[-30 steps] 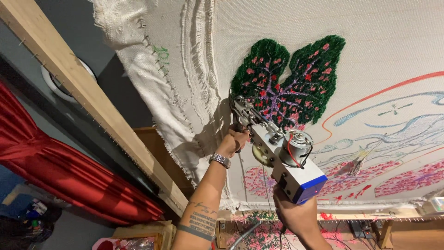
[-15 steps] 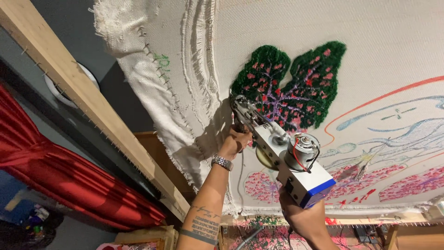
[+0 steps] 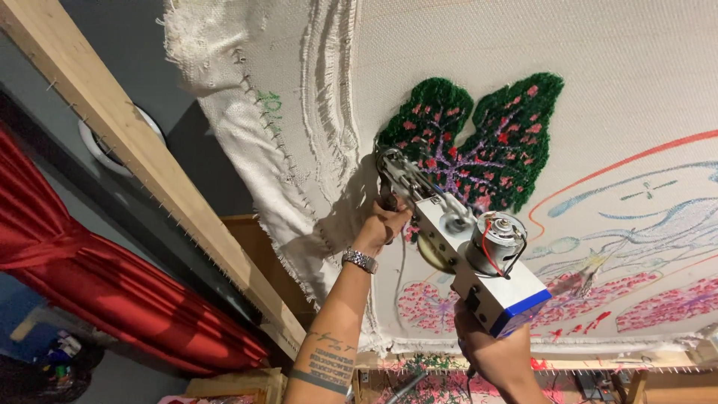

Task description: Tufting a design onto a rug canvas using a motorized tufting gun.

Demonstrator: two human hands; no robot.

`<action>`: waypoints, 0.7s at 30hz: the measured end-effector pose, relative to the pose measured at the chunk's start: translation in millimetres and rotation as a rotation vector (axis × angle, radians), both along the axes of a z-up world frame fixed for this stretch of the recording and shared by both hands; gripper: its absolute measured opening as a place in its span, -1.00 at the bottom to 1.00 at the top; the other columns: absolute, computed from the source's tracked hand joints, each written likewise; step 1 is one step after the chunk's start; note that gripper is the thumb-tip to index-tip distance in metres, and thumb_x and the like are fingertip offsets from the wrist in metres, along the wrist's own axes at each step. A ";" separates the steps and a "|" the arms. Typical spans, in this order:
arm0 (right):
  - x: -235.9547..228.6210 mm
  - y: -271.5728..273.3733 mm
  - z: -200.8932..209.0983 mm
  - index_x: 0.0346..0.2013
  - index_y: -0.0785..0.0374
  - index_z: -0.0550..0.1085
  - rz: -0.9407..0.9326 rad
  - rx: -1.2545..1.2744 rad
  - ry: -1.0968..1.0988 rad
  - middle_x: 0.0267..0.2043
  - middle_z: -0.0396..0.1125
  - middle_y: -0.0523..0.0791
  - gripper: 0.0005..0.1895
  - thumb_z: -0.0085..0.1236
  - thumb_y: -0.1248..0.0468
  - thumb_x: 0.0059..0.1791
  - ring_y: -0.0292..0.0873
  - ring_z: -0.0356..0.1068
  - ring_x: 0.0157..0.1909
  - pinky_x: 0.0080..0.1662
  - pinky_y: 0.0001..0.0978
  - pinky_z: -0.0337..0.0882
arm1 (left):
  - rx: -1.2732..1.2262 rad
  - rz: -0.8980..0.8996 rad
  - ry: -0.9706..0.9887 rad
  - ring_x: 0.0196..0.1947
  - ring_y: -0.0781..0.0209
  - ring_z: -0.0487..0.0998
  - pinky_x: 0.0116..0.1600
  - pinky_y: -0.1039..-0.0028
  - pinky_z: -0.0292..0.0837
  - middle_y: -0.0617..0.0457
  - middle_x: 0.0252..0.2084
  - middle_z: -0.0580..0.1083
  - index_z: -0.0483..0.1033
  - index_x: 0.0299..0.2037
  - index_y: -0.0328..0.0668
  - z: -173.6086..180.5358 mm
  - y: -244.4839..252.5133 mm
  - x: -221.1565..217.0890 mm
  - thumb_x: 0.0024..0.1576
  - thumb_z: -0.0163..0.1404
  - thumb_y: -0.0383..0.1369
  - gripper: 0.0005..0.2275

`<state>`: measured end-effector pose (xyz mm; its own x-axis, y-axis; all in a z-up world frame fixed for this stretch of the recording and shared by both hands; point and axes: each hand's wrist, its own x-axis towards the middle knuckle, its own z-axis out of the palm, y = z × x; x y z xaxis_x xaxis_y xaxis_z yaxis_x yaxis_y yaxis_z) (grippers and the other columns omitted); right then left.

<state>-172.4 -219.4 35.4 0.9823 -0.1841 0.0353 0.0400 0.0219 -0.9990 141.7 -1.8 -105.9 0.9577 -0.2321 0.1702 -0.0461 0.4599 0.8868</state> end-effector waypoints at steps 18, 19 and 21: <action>5.9 -2.5 10.3 -0.36 0.34 0.47 0.030 0.072 -0.093 -0.62 0.32 -0.13 -0.94 0.18 0.39 -0.09 -0.25 0.26 -0.68 -0.62 -0.35 0.21 | 0.148 0.207 0.007 -0.55 0.47 0.38 -0.48 0.57 0.24 0.19 -0.28 0.49 0.43 -0.15 -0.04 59.5 -10.8 -29.9 0.03 0.26 -0.40 -0.74; 4.7 -1.1 12.7 -0.31 0.31 0.47 0.046 0.128 -0.120 -0.61 0.32 -0.14 -0.91 0.17 0.40 -0.10 -0.26 0.27 -0.67 -0.61 -0.36 0.22 | 0.134 0.146 0.030 -0.54 0.47 0.36 -0.48 0.58 0.21 0.18 -0.30 0.47 0.47 -0.15 -0.09 60.6 -8.9 -29.6 0.04 0.28 -0.40 -0.74; 5.6 -4.4 13.7 -0.26 0.29 0.46 0.065 0.181 -0.144 -0.60 0.32 -0.15 -0.85 0.16 0.41 -0.12 -0.27 0.28 -0.65 -0.61 -0.38 0.23 | 0.117 0.088 0.055 -0.54 0.48 0.34 -0.49 0.58 0.18 0.17 -0.32 0.45 0.50 -0.14 -0.14 61.9 -9.6 -29.6 0.05 0.31 -0.40 -0.74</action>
